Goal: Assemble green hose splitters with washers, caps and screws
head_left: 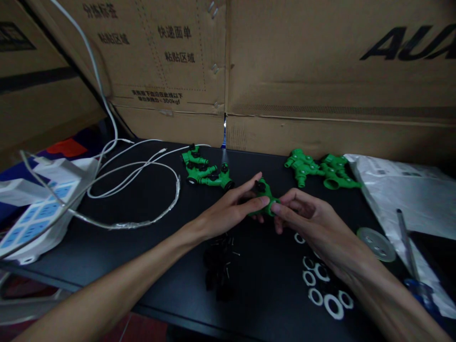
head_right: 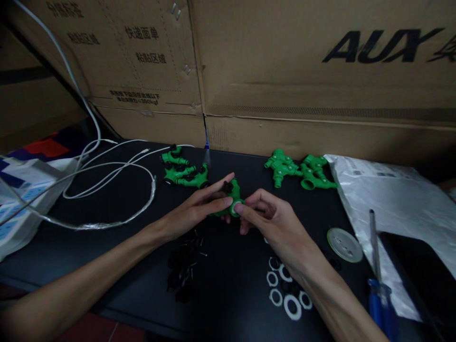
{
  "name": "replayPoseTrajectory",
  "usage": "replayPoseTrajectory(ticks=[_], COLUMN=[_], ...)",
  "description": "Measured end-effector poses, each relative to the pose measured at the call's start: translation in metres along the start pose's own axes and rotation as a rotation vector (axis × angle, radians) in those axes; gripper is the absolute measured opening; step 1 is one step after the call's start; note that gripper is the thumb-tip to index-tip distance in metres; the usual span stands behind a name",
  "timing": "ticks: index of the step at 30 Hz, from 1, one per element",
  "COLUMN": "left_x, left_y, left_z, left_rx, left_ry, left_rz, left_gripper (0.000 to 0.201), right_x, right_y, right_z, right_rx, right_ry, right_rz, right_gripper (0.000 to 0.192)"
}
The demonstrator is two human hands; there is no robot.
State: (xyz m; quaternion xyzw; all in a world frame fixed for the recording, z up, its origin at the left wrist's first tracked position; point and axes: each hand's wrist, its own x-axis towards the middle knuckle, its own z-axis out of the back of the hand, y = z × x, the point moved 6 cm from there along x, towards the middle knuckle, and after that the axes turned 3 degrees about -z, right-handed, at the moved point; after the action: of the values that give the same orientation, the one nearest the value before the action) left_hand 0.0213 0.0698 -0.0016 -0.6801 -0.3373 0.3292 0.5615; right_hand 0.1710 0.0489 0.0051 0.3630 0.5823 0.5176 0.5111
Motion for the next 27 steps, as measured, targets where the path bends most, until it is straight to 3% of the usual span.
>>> replayPoseTrajectory(ticks=[9, 15, 22, 27], left_x=[0.0, 0.002, 0.004, 0.005], left_y=[0.002, 0.004, 0.005, 0.005], left_z=[0.001, 0.0, 0.003, 0.004], left_rx=[0.037, -0.004, -0.18, -0.16], left_ry=[0.013, 0.024, -0.076, -0.069], left_rz=[0.008, 0.024, 0.069, 0.09], left_gripper=[0.082, 0.077, 0.056, 0.051], right_x=[-0.001, -0.002, -0.014, -0.056], right_y=[0.0, 0.006, 0.034, 0.02], right_z=[0.0, 0.006, 0.057, 0.086], right_rx=[0.003, -0.111, -0.469, -0.855], right_ry=[-0.02, -0.025, -0.238, -0.315], right_rz=[-0.002, 0.032, 0.126, 0.182], right_gripper=[0.035, 0.034, 0.041, 0.049])
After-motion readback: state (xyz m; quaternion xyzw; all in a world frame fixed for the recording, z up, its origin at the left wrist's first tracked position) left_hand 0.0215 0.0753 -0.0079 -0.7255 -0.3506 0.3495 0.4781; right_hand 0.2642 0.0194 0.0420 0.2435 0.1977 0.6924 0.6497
